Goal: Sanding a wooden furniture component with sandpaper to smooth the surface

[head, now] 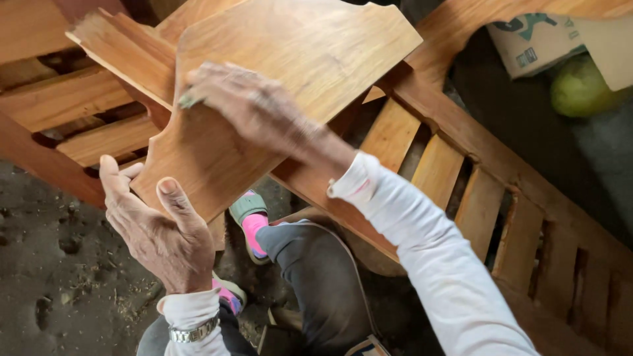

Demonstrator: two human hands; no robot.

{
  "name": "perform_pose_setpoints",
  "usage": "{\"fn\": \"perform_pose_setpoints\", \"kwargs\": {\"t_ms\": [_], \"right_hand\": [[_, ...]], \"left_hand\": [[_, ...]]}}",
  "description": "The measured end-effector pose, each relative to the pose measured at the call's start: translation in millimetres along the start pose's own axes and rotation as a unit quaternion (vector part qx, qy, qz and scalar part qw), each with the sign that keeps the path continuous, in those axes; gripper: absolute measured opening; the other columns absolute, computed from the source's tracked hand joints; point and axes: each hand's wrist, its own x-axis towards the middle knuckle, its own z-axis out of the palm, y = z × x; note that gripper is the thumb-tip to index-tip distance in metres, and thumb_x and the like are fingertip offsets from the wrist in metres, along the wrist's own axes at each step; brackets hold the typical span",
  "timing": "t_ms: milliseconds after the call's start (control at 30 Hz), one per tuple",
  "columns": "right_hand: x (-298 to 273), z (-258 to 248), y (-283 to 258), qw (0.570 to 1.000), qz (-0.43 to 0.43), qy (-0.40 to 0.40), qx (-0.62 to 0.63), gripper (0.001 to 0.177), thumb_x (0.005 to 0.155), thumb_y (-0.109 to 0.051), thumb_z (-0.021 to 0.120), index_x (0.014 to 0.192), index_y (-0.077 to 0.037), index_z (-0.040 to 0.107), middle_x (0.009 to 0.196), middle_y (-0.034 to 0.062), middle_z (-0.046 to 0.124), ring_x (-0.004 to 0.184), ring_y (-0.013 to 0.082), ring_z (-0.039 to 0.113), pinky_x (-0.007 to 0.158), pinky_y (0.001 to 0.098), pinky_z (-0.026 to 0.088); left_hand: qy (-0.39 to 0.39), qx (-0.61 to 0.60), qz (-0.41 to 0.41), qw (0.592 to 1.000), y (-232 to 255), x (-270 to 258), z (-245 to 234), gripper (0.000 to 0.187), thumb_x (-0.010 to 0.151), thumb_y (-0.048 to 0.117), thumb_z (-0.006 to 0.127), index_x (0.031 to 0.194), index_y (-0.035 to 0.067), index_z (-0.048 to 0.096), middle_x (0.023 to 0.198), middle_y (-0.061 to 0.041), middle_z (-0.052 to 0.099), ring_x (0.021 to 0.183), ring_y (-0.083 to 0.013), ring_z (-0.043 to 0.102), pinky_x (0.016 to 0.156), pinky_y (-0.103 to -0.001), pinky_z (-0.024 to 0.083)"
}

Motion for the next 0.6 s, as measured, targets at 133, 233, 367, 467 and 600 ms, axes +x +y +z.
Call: {"fn": "perform_pose_setpoints", "kwargs": {"t_ms": [133, 233, 367, 467, 600], "right_hand": [[-50.6, -21.5, 132.7, 0.974, 0.045, -0.022, -0.223, 0.024, 0.102, -0.010, 0.059, 0.126, -0.010, 0.061, 0.105, 0.0059, 0.073, 0.076, 0.0178, 0.070, 0.060, 0.0269, 0.059], [-94.5, -57.4, 213.8, 0.910, 0.410, 0.064, 0.006, 0.063, 0.100, -0.064, 0.030, 0.091, -0.015, 0.069, 0.069, -0.0042, 0.060, 0.056, 0.0079, 0.054, 0.054, 0.0298, 0.046], [-89.1, -58.1, 221.7, 0.894, 0.292, 0.078, -0.332, 0.012, 0.099, -0.022, 0.058, 0.097, -0.012, 0.065, 0.082, 0.0133, 0.068, 0.060, 0.0362, 0.062, 0.053, 0.0523, 0.050], [-57.1, 7.7, 183.2, 0.967, 0.205, 0.088, -0.121, 0.017, 0.102, -0.018, 0.045, 0.097, -0.007, 0.058, 0.090, 0.0088, 0.058, 0.072, 0.0235, 0.054, 0.069, 0.0418, 0.048], [-16.3, -21.4, 88.1, 0.987, 0.130, 0.053, -0.077, 0.019, 0.104, -0.014, 0.059, 0.118, -0.011, 0.071, 0.134, 0.0117, 0.068, 0.126, 0.0311, 0.064, 0.103, 0.0414, 0.060]], "left_hand": [[-0.003, 0.004, -0.006, 1.000, -4.4, 1.0, 2.5, 0.061, 0.120, 0.043, 0.029, 0.156, -0.006, 0.026, 0.138, -0.026, 0.057, 0.123, -0.0411, 0.055, 0.107, -0.051, 0.045], [-0.007, 0.024, -0.003, 1.000, -8.0, 0.3, 2.1, 0.062, 0.119, 0.045, 0.025, 0.156, -0.005, 0.026, 0.136, -0.025, 0.056, 0.122, -0.0390, 0.055, 0.104, -0.051, 0.049], [0.000, 0.013, -0.010, 1.000, -9.8, 2.0, 4.5, 0.057, 0.120, 0.039, 0.032, 0.157, -0.003, 0.028, 0.135, -0.023, 0.056, 0.120, -0.0379, 0.055, 0.102, -0.049, 0.048], [0.012, 0.049, 0.012, 0.999, -19.0, 1.6, 13.4, 0.058, 0.121, 0.044, 0.027, 0.158, -0.001, 0.028, 0.134, -0.023, 0.059, 0.118, -0.0341, 0.058, 0.100, -0.048, 0.053], [-0.017, 0.002, 0.003, 1.000, -2.4, -0.5, -0.3, 0.062, 0.120, 0.040, 0.028, 0.155, -0.011, 0.025, 0.146, -0.032, 0.052, 0.134, -0.0475, 0.051, 0.117, -0.055, 0.040]]}}
